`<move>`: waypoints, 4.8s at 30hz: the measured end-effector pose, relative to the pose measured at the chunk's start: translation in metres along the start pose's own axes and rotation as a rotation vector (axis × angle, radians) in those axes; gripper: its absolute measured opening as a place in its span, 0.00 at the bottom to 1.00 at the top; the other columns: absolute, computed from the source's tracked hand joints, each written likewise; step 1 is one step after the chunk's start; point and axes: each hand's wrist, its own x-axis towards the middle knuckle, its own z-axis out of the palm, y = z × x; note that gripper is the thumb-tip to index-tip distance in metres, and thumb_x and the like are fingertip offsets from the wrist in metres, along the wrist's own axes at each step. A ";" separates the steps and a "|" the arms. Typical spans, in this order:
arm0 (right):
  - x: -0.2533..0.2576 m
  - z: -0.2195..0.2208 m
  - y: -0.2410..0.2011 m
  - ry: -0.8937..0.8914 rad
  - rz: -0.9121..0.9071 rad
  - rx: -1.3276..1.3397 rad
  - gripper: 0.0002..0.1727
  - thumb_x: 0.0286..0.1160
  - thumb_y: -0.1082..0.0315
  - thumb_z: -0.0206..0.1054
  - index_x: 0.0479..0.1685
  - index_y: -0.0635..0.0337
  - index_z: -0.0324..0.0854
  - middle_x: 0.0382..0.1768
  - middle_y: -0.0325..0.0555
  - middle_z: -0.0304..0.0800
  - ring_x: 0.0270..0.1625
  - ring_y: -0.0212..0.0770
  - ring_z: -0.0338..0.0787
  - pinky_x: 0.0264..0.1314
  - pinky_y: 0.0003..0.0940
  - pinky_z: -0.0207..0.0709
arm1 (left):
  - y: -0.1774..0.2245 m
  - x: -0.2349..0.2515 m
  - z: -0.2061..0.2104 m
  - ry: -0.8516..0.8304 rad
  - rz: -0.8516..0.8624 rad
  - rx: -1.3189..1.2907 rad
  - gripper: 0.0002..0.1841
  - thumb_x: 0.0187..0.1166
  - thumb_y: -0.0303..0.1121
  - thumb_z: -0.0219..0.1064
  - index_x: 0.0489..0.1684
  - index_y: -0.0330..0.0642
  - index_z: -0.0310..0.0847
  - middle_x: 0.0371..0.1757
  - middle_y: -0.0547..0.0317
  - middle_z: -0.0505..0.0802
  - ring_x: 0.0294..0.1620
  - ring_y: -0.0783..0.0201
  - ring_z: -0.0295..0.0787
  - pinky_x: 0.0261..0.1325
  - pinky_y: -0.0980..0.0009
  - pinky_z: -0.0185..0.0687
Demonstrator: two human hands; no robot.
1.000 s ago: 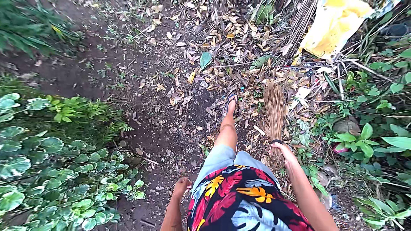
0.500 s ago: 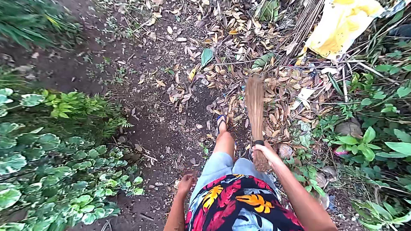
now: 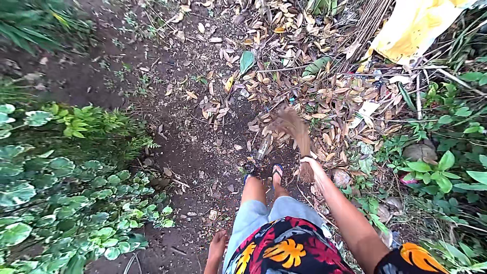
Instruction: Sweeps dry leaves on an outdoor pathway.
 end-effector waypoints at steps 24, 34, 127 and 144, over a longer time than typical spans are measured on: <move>-0.032 -0.024 0.022 0.348 -0.411 -0.251 0.44 0.54 0.75 0.81 0.78 0.68 0.64 0.62 0.66 0.83 0.61 0.55 0.87 0.62 0.51 0.83 | -0.094 0.026 -0.032 -0.026 0.127 -0.249 0.18 0.91 0.26 0.53 0.75 0.26 0.69 0.52 0.38 0.89 0.39 0.62 0.87 0.47 0.65 0.84; -0.087 0.047 0.119 0.266 -0.631 -0.048 0.48 0.60 0.80 0.78 0.82 0.67 0.51 0.60 0.67 0.81 0.52 0.51 0.91 0.54 0.46 0.88 | -0.264 0.000 -0.024 -0.062 -0.238 -0.176 0.19 0.93 0.29 0.52 0.75 0.27 0.70 0.56 0.35 0.88 0.45 0.57 0.86 0.52 0.59 0.82; -0.112 0.046 0.182 -0.465 0.120 -0.542 0.45 0.60 0.77 0.77 0.82 0.65 0.57 0.58 0.64 0.83 0.49 0.53 0.90 0.51 0.49 0.87 | -0.179 -0.036 0.061 -0.044 -0.123 -0.240 0.20 0.91 0.28 0.54 0.78 0.29 0.67 0.55 0.35 0.89 0.44 0.55 0.89 0.51 0.58 0.84; -0.079 0.080 0.204 -0.073 -0.281 -0.197 0.50 0.60 0.78 0.77 0.85 0.66 0.49 0.61 0.68 0.79 0.53 0.54 0.89 0.54 0.50 0.87 | -0.264 -0.033 0.025 -0.058 -0.240 -0.242 0.18 0.92 0.29 0.53 0.73 0.27 0.71 0.50 0.38 0.89 0.41 0.57 0.86 0.49 0.59 0.83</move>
